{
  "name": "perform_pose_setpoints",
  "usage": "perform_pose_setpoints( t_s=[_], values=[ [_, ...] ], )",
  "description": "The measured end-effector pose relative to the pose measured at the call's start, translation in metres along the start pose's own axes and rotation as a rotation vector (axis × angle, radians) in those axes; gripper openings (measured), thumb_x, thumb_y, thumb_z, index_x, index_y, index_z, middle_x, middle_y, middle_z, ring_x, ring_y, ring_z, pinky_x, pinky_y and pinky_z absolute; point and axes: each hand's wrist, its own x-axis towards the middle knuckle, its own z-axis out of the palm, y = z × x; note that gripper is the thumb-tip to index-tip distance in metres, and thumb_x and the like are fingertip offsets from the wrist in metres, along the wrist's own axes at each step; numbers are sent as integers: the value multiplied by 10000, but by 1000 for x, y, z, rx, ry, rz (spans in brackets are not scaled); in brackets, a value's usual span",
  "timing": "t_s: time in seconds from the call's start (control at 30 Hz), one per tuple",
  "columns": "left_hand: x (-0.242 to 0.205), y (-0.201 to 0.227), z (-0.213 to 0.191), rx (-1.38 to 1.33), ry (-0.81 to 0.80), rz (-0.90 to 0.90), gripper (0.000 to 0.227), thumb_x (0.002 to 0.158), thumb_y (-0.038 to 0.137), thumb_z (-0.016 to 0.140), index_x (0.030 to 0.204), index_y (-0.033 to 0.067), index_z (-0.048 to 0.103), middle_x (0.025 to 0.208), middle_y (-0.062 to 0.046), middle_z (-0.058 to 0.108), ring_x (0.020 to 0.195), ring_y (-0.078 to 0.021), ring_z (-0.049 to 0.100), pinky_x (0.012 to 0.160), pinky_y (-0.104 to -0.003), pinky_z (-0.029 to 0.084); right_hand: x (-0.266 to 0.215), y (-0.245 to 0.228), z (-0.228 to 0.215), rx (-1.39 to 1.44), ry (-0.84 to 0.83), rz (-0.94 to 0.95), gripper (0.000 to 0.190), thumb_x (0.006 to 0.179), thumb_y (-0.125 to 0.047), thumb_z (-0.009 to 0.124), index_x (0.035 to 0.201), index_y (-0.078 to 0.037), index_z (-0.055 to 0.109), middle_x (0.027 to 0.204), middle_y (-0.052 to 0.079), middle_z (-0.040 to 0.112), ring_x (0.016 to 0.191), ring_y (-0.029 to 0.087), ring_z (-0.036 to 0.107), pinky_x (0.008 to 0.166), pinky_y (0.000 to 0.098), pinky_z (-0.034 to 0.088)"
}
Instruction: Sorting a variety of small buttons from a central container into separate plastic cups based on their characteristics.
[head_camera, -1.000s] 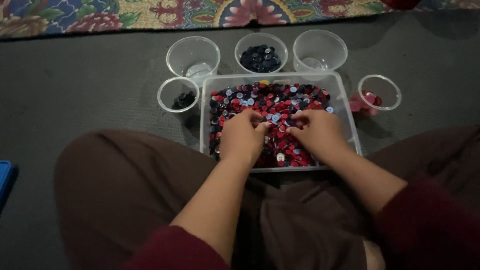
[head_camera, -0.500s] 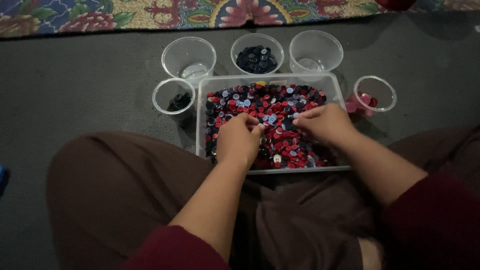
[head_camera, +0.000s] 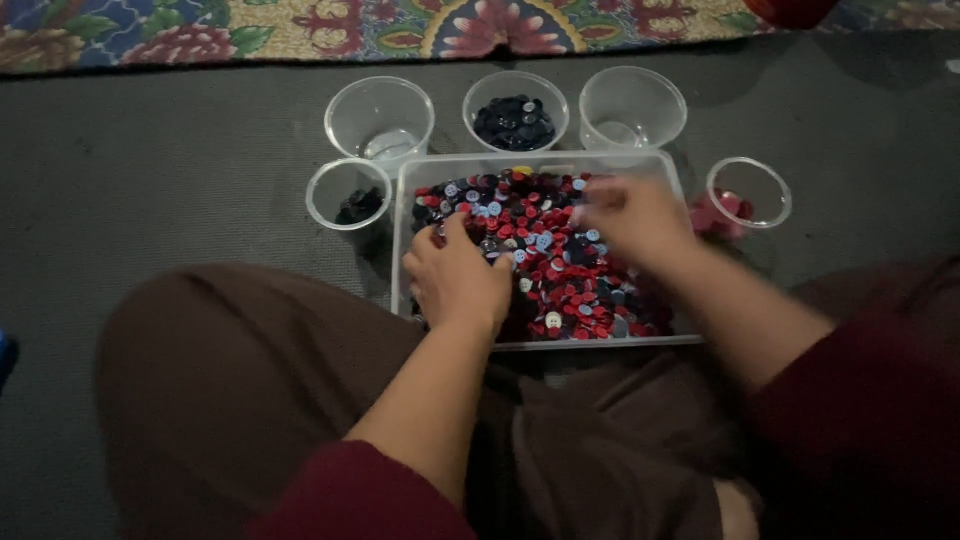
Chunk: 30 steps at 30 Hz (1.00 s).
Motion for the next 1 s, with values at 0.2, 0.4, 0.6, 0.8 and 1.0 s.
perform_pose_setpoints(
  t_s=[0.2, 0.4, 0.6, 0.8, 1.0],
  values=[
    [18, -11, 20, 165, -332, 153, 914, 770, 369, 860, 1549, 286, 391, 1588, -146, 284, 1473, -435, 309, 1130, -563, 433, -35, 23, 47, -433, -325, -188, 667, 733, -433, 869, 1352, -356, 634, 1437, 46, 480, 1246, 472, 579, 1054, 483, 502],
    [35, -32, 52, 162, -270, 294, 433, 846, 253, 740, 1267, 288, 643, 1270, -134, 620, 1273, -383, 612, 1026, -497, 554, -33, 20, 30, -398, -391, -221, 413, 755, -247, 821, 1164, -267, 771, 1179, 30, 751, 1150, 345, 700, 1006, 460, 554],
    [-2, -10, -5, 26, 72, 222, 316, 923, 157, 646, 1234, 202, 621, 1278, -188, 596, 1214, -448, 613, 999, -526, 547, -42, 19, -18, -441, -139, -103, 277, 841, -337, 724, 1108, -383, 780, 1074, 37, 788, 1136, 304, 707, 954, 447, 559],
    [-29, 7, -24, 135, -253, -117, 881, 830, 502, 779, 1513, 168, 333, 1537, -228, 295, 1438, -466, 355, 1112, -607, 432, -38, 58, -1, -541, -324, 23, 561, 778, -553, 739, 1300, -351, 699, 1164, 120, 783, 1195, 356, 690, 1022, 473, 540],
    [-13, 2, -8, 271, -461, -140, 1193, 678, 564, 938, 1550, 134, 246, 1554, -341, 254, 1452, -512, 375, 1177, -555, 393, -33, 44, 6, -460, -466, 176, 834, 720, -625, 798, 1421, -233, 574, 1342, 169, 693, 1327, 351, 603, 1113, 466, 491]
  ],
)
